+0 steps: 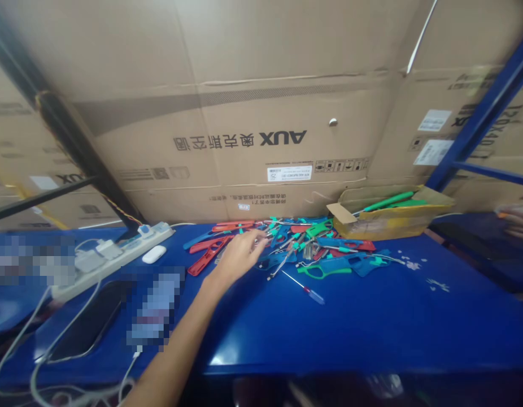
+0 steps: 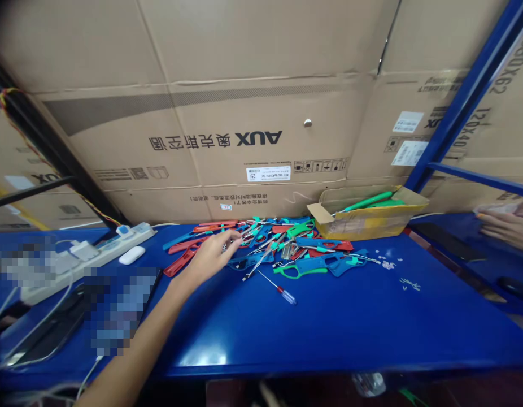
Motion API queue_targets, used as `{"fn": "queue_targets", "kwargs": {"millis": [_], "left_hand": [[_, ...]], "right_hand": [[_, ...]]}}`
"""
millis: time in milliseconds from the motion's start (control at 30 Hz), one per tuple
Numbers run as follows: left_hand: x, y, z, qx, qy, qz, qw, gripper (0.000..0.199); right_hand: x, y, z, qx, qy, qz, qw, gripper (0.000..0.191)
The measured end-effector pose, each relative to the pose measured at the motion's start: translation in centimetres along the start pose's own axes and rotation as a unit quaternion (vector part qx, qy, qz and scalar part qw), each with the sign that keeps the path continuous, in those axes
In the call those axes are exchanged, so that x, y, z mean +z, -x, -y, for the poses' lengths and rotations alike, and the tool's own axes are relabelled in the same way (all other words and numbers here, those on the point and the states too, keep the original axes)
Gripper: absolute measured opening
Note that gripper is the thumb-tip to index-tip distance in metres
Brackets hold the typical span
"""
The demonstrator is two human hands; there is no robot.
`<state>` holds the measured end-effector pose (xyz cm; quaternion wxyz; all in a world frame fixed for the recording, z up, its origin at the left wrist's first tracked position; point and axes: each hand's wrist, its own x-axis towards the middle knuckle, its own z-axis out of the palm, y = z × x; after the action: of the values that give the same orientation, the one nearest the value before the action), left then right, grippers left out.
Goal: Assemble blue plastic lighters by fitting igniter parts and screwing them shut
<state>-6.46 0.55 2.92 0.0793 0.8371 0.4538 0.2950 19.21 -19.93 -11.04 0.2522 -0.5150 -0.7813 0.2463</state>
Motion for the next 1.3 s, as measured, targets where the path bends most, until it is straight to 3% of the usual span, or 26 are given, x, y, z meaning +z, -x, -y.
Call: {"fn": "queue_targets", "kwargs": {"millis": [67, 200, 233, 300, 367, 433, 500, 600, 767, 967, 1100, 1300], "left_hand": [[1.2, -0.9, 1.2, 0.06, -0.06, 0.041, 0.996, 0.021], [2.9, 0.1, 2.4, 0.063, -0.07, 0.058, 0.994, 0.025], [3.0, 0.5, 2.7, 0.063, -0.06, 0.07, 0.994, 0.026], [3.0, 0.9, 3.2, 0.071, -0.03, 0.098, 0.992, 0.032], [2.9, 1.0, 3.7, 0.078, -0.005, 0.117, 0.99, 0.04], [2.8, 1.0, 3.9, 0.078, 0.007, 0.124, 0.989, 0.044], [2.8, 0.9, 3.9, 0.078, 0.016, 0.127, 0.989, 0.042], [2.9, 0.9, 3.9, 0.074, 0.025, 0.117, 0.99, 0.035], [2.3, 1.0, 4.0, 0.03, 0.055, 0.052, 0.997, 0.036], [1.8, 0.9, 3.6, 0.026, 0.023, 0.025, 0.999, 0.035], [2.3, 1.0, 3.2, 0.013, 0.025, -0.002, 1.0, 0.038], [3.1, 0.7, 3.1, -0.033, 0.062, -0.069, 0.995, 0.04]], "right_hand": [[-4.7, -1.1, -0.7, -0.023, -0.014, -0.013, 1.0, 0.038], [-13.0, -7.5, -2.3, -0.055, -0.057, -0.042, 0.996, 0.031], [-14.4, -10.0, -2.6, -0.064, -0.08, -0.056, 0.993, 0.038], [-15.7, -15.0, -3.3, -0.066, -0.149, -0.154, 0.975, 0.037], [-15.3, -18.7, -3.9, -0.092, -0.07, -0.204, 0.972, 0.031], [-14.0, -20.2, -4.5, -0.119, -0.03, -0.209, 0.97, 0.024], [-12.7, -19.8, -4.6, -0.211, 0.079, -0.184, 0.957, 0.019], [-12.1, -18.0, -3.9, -0.331, 0.256, -0.172, 0.892, 0.031], [-11.5, -17.9, -2.3, -0.301, 0.338, -0.115, 0.884, 0.044], [-9.4, -19.6, -3.2, -0.254, 0.347, -0.092, 0.898, 0.062], [-10.0, -20.3, -3.3, -0.219, 0.324, -0.104, 0.914, 0.052], [-10.5, -21.5, -3.0, -0.259, 0.324, -0.093, 0.905, 0.023]]}}
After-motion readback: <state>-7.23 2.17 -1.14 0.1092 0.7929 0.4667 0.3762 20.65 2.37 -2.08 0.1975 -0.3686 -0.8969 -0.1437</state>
